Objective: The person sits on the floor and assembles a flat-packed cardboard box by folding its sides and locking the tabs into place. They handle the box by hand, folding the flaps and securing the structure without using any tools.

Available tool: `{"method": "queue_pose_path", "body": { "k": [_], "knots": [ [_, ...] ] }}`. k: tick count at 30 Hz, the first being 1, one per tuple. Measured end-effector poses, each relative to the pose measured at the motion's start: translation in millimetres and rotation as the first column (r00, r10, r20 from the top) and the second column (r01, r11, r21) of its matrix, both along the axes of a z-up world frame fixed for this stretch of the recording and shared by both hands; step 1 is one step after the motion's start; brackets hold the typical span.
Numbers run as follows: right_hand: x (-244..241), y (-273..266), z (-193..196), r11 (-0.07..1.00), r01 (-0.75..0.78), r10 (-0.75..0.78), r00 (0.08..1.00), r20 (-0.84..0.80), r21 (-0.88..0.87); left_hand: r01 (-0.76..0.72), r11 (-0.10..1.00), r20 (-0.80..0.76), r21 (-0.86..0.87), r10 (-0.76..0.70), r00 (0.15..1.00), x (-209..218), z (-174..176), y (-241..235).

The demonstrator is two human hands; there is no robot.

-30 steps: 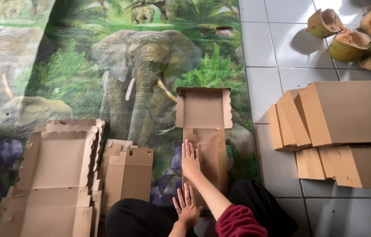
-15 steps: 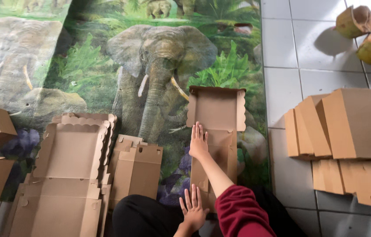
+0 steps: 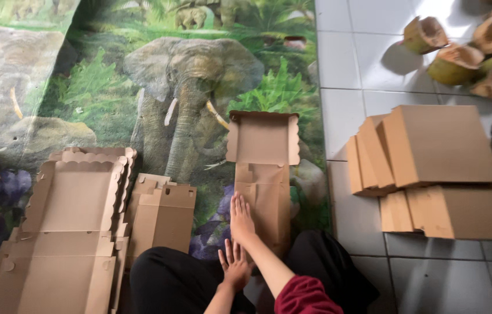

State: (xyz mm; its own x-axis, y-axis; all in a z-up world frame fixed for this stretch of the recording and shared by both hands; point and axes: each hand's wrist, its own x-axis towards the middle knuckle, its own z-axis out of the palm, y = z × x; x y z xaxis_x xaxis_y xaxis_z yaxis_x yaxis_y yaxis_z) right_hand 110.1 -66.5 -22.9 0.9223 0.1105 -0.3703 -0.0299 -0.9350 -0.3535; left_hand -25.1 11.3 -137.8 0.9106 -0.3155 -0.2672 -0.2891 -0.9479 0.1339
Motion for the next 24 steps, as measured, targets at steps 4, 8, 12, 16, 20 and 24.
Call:
{"method": "queue_pose_path", "body": {
  "k": [4, 8, 12, 16, 20, 24],
  "knots": [
    [-41.1, -2.0, 12.8, 0.998, -0.015, 0.022, 0.995, -0.102, 0.068, 0.029, 0.999, 0.181, -0.023, -0.024, 0.983, 0.1, -16.8, 3.1],
    [-73.3, -9.4, -6.3, 0.958, 0.071, -0.053, 0.996, -0.072, 0.277, 0.105, 0.984, 0.496, -0.141, -0.021, 0.868, 4.5, -9.5, 6.7],
    [-112.0, -30.1, -22.5, 0.762, 0.198, -0.149, 0.98, -0.13, 0.617, -0.003, 0.999, 0.594, -0.041, 0.026, 0.804, 9.9, 19.2, 5.3],
    [-134.3, -36.0, -14.4, 0.696, 0.363, -0.326, 0.928, -0.178, 0.619, -0.091, 0.996, 0.672, 0.022, 0.053, 0.739, 11.5, 47.3, 6.8],
    [-139.2, -40.3, -31.0, 0.599, 0.5, -0.519, 0.837, -0.171, 0.626, -0.012, 0.939, 0.234, -0.344, 0.098, 0.967, 11.7, 62.1, 9.8],
    [-137.2, -48.0, -74.9, 0.4, 0.475, -0.536, 0.815, -0.22, 0.784, 0.062, 0.797, 0.19, -0.6, 0.067, 0.98, 10.2, 54.9, 12.2]
  ]
}}
